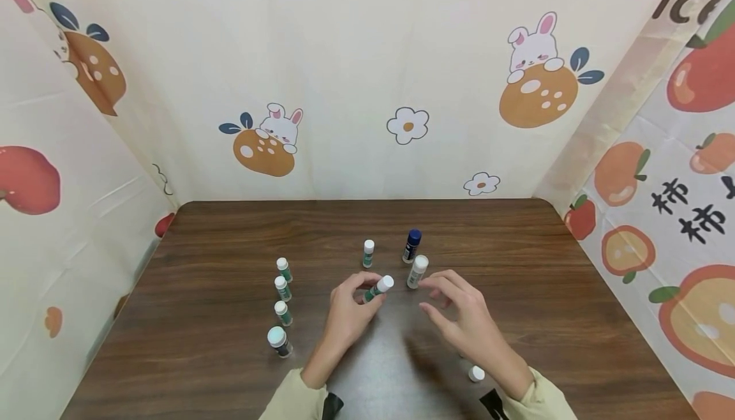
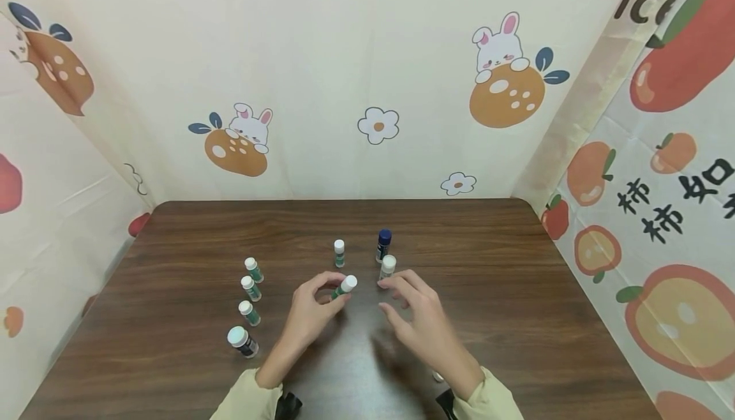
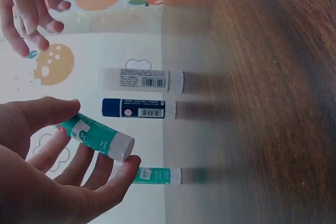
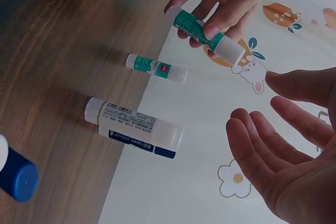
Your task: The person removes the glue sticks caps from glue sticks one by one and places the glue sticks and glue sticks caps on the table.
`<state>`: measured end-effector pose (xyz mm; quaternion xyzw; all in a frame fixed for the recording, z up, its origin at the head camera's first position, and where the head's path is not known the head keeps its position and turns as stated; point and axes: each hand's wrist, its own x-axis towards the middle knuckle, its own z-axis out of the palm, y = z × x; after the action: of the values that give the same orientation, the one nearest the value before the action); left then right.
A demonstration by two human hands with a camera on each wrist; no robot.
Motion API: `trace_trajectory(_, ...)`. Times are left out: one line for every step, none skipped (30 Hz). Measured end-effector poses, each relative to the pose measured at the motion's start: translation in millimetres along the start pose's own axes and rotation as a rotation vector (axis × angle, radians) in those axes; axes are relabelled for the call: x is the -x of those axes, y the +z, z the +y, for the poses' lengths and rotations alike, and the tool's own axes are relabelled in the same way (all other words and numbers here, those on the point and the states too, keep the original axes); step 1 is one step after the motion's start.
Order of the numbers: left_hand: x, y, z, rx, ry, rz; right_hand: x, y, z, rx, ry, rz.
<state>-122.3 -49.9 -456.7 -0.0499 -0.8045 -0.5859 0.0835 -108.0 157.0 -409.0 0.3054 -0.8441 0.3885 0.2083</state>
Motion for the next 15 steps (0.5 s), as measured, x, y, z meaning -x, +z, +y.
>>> trace_trajectory(0.5, 0.0, 0.7, -0.004, -0.001, -0.003, -1.4, 1.2, -0.1, -0.002, -0.012, 0.007)
trace_trajectory(1.0, 0.0, 1.5, -0.007, 0.006, -0.003, -2.7, 2.4, -0.1, -0.003, -0.026, 0.016)
trace_trajectory(1.7, -0.2, 2.2, -0.01, 0.009, -0.006, -3.8, 3.6, -0.2, -0.002, -0.036, 0.022)
trace_trajectory(2.2, -0.4, 2.8, -0.011, 0.014, -0.01, -4.9, 4.6, -0.4, -0.004, -0.045, 0.029)
trace_trajectory(2.7, -0.6, 3.5, -0.017, 0.013, -0.013, -5.9, 5.4, -0.6, -0.009, -0.046, 0.029)
trace_trajectory(3.3, -0.9, 4.4, -0.021, 0.016, -0.017, -6.7, 6.1, -0.7, -0.01, -0.044, 0.027)
trace_trajectory(3.8, -1.1, 5.3, -0.023, 0.021, -0.021, -7.5, 6.8, -0.7, -0.012, -0.043, 0.026)
trace_trajectory(4.5, -1.3, 6.2, -0.028, 0.025, -0.026, -8.2, 7.4, -0.9, -0.016, -0.039, 0.021)
trace_trajectory(5.2, -1.5, 7.1, -0.034, 0.029, -0.03, -8.9, 8.1, -0.9, -0.019, -0.035, 0.016)
trace_trajectory(5.9, -1.7, 8.0, -0.038, 0.035, -0.034, -9.5, 8.8, -0.9, -0.023, -0.03, 0.011)
trace_trajectory(6.5, -1.9, 9.0, -0.044, 0.042, -0.037, -10.1, 9.5, -1.0, -0.026, -0.023, 0.004)
trace_trajectory(7.2, -2.2, 10.0, -0.048, 0.049, -0.039, -10.8, 10.3, -1.3, -0.029, -0.016, -0.002)
trace_trajectory(7.6, -2.3, 10.6, -0.051, 0.056, -0.042, -11.3, 11.0, -1.7, -0.032, -0.008, -0.008)
trace_trajectory(8.2, -2.5, 11.6, -0.052, 0.06, -0.045, -11.8, 11.8, -2.2, -0.034, -0.001, -0.015)
trace_trajectory(8.6, -2.8, 12.4, -0.055, 0.064, -0.046, -12.3, 12.6, -2.7, -0.037, 0.003, -0.02)
